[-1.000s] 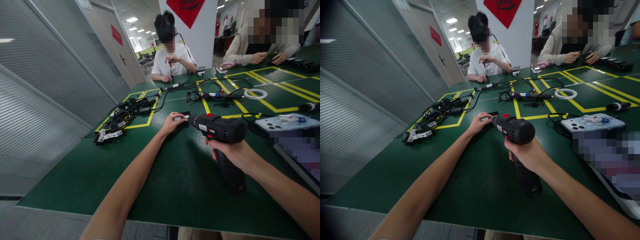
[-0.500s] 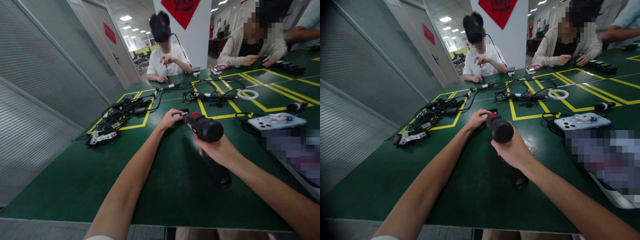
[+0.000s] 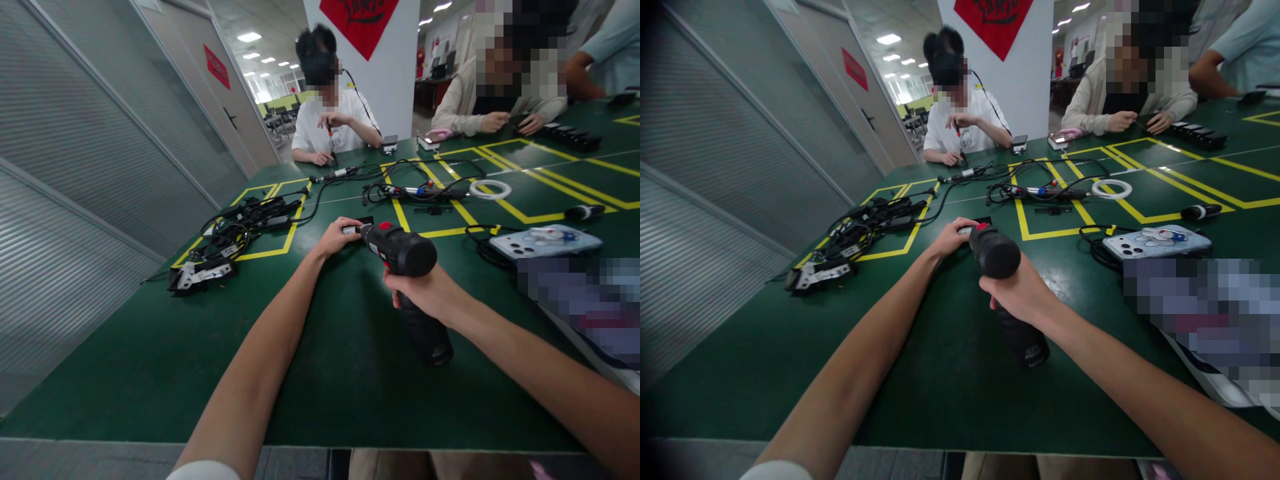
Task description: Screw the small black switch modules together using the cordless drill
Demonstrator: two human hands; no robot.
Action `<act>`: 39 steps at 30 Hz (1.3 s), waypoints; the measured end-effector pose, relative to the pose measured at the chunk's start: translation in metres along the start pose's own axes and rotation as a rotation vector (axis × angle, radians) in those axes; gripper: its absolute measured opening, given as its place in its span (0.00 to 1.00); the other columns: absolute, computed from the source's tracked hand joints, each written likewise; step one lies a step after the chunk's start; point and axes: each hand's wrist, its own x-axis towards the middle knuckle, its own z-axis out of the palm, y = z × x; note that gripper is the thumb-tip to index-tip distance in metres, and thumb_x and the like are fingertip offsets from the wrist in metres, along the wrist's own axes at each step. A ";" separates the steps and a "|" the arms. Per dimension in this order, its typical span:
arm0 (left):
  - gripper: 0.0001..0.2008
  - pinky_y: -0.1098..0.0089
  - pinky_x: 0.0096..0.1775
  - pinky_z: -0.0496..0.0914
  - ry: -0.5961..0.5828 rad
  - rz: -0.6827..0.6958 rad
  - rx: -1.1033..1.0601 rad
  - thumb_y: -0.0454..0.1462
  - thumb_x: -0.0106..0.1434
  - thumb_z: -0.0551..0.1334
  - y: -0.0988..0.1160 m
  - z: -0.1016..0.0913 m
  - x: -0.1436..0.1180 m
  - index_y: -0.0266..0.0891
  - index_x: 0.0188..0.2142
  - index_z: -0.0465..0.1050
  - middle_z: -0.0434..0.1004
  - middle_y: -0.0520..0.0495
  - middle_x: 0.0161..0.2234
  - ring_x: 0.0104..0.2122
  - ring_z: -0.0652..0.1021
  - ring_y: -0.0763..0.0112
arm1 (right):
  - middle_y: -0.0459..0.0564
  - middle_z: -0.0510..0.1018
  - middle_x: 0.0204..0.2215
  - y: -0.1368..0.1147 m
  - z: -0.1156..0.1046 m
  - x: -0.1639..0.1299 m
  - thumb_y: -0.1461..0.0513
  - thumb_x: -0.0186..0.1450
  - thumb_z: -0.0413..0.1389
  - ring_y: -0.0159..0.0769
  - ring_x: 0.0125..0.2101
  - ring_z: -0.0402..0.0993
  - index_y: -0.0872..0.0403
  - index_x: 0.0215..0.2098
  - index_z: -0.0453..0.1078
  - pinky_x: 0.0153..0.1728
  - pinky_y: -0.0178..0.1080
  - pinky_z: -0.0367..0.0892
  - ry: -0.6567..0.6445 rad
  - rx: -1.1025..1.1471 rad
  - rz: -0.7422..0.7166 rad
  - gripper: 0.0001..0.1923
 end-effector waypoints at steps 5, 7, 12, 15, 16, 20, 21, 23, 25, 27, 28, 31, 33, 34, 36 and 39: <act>0.19 0.62 0.55 0.65 0.014 0.005 -0.016 0.39 0.54 0.65 -0.013 -0.002 0.007 0.39 0.47 0.77 0.73 0.45 0.48 0.48 0.73 0.63 | 0.47 0.73 0.15 0.000 -0.001 0.009 0.64 0.53 0.57 0.34 0.17 0.70 0.56 0.25 0.70 0.19 0.35 0.62 0.014 0.039 0.028 0.02; 0.20 0.62 0.56 0.65 0.013 -0.003 -0.024 0.39 0.54 0.66 -0.018 -0.002 0.009 0.39 0.47 0.77 0.73 0.45 0.48 0.48 0.73 0.62 | 0.47 0.73 0.15 0.001 -0.001 0.013 0.64 0.52 0.56 0.34 0.17 0.70 0.56 0.24 0.70 0.19 0.35 0.62 0.011 0.028 0.030 0.02; 0.22 0.61 0.57 0.64 0.026 -0.052 -0.074 0.41 0.52 0.67 -0.028 -0.002 0.014 0.40 0.47 0.77 0.73 0.46 0.50 0.50 0.72 0.61 | 0.48 0.72 0.15 0.005 0.000 0.022 0.64 0.52 0.56 0.35 0.17 0.70 0.55 0.23 0.68 0.19 0.35 0.62 0.007 -0.005 0.018 0.02; 0.22 0.61 0.57 0.63 0.029 -0.054 -0.101 0.42 0.52 0.67 -0.029 -0.002 0.015 0.41 0.47 0.77 0.73 0.46 0.49 0.51 0.72 0.61 | 0.49 0.72 0.15 0.007 0.002 0.023 0.64 0.52 0.56 0.36 0.17 0.71 0.55 0.23 0.67 0.18 0.35 0.62 0.008 0.023 0.028 0.02; 0.22 0.61 0.57 0.63 0.024 -0.054 -0.108 0.42 0.52 0.67 -0.029 -0.003 0.015 0.41 0.47 0.77 0.73 0.46 0.49 0.51 0.72 0.61 | 0.48 0.72 0.15 0.007 0.002 0.022 0.64 0.52 0.56 0.36 0.17 0.70 0.55 0.23 0.67 0.18 0.36 0.62 0.008 0.038 0.031 0.02; 0.21 0.60 0.57 0.63 -0.014 -0.047 -0.138 0.42 0.52 0.67 -0.028 -0.004 0.014 0.42 0.46 0.77 0.73 0.47 0.50 0.50 0.73 0.61 | 0.47 0.72 0.16 0.007 0.001 0.016 0.64 0.53 0.57 0.36 0.18 0.71 0.55 0.26 0.68 0.20 0.36 0.63 0.013 0.093 0.050 0.02; 0.21 0.60 0.57 0.63 -0.018 -0.042 -0.145 0.42 0.52 0.67 -0.028 -0.004 0.013 0.41 0.46 0.77 0.74 0.47 0.50 0.50 0.73 0.61 | 0.47 0.72 0.16 0.007 0.001 0.015 0.64 0.53 0.57 0.36 0.18 0.71 0.55 0.26 0.68 0.20 0.36 0.63 0.017 0.107 0.062 0.03; 0.21 0.61 0.57 0.63 -0.011 -0.030 -0.156 0.42 0.52 0.67 -0.027 -0.003 0.012 0.41 0.46 0.78 0.74 0.47 0.49 0.50 0.73 0.61 | 0.47 0.72 0.16 0.006 0.001 0.013 0.64 0.52 0.57 0.36 0.18 0.71 0.55 0.26 0.68 0.21 0.36 0.63 0.028 0.123 0.087 0.03; 0.21 0.62 0.57 0.63 -0.002 -0.020 -0.160 0.41 0.51 0.67 -0.027 -0.003 0.012 0.40 0.46 0.78 0.74 0.46 0.48 0.50 0.73 0.61 | 0.47 0.71 0.16 0.005 0.001 0.013 0.64 0.52 0.57 0.36 0.18 0.70 0.55 0.26 0.68 0.21 0.36 0.63 0.032 0.120 0.098 0.03; 0.21 0.62 0.57 0.63 0.001 -0.026 -0.159 0.41 0.51 0.67 -0.026 -0.003 0.012 0.40 0.45 0.78 0.75 0.46 0.48 0.50 0.73 0.61 | 0.47 0.71 0.15 0.004 0.000 0.013 0.64 0.52 0.57 0.36 0.18 0.70 0.55 0.26 0.68 0.20 0.37 0.62 0.027 0.095 0.091 0.02; 0.21 0.61 0.57 0.63 0.002 -0.036 -0.158 0.41 0.51 0.67 -0.026 -0.003 0.012 0.40 0.45 0.78 0.75 0.46 0.48 0.50 0.73 0.61 | 0.48 0.72 0.15 0.004 -0.001 0.013 0.64 0.53 0.56 0.36 0.18 0.70 0.55 0.26 0.68 0.20 0.37 0.62 0.021 0.075 0.082 0.02; 0.21 0.60 0.57 0.63 0.010 -0.074 -0.159 0.41 0.51 0.67 -0.025 -0.002 0.012 0.40 0.45 0.78 0.74 0.46 0.49 0.50 0.73 0.60 | 0.49 0.73 0.16 0.003 -0.004 0.014 0.64 0.53 0.56 0.36 0.18 0.70 0.56 0.25 0.69 0.20 0.37 0.62 -0.004 0.013 0.056 0.02; 0.21 0.60 0.57 0.63 0.012 -0.081 -0.160 0.41 0.51 0.67 -0.025 -0.002 0.012 0.41 0.45 0.78 0.74 0.46 0.48 0.50 0.73 0.60 | 0.50 0.73 0.16 0.003 -0.005 0.014 0.64 0.53 0.56 0.36 0.18 0.70 0.56 0.24 0.69 0.21 0.36 0.62 -0.009 -0.002 0.058 0.03; 0.21 0.60 0.57 0.63 0.014 -0.080 -0.160 0.41 0.51 0.67 -0.025 -0.002 0.012 0.41 0.45 0.78 0.75 0.46 0.48 0.50 0.73 0.60 | 0.50 0.73 0.16 0.003 -0.006 0.014 0.64 0.53 0.56 0.36 0.18 0.70 0.56 0.24 0.69 0.21 0.36 0.62 -0.008 0.000 0.064 0.03; 0.20 0.61 0.57 0.63 0.021 -0.081 -0.160 0.40 0.51 0.66 -0.025 -0.001 0.012 0.41 0.45 0.78 0.75 0.47 0.48 0.50 0.73 0.60 | 0.50 0.73 0.16 0.004 -0.006 0.015 0.64 0.53 0.56 0.36 0.19 0.71 0.56 0.25 0.70 0.21 0.36 0.63 -0.007 0.001 0.065 0.03; 0.20 0.61 0.58 0.63 0.026 -0.085 -0.160 0.39 0.51 0.65 -0.024 0.000 0.012 0.41 0.45 0.78 0.75 0.47 0.48 0.51 0.72 0.61 | 0.49 0.74 0.17 0.007 -0.006 0.016 0.64 0.53 0.55 0.36 0.18 0.71 0.56 0.25 0.70 0.21 0.36 0.63 -0.012 -0.008 0.031 0.03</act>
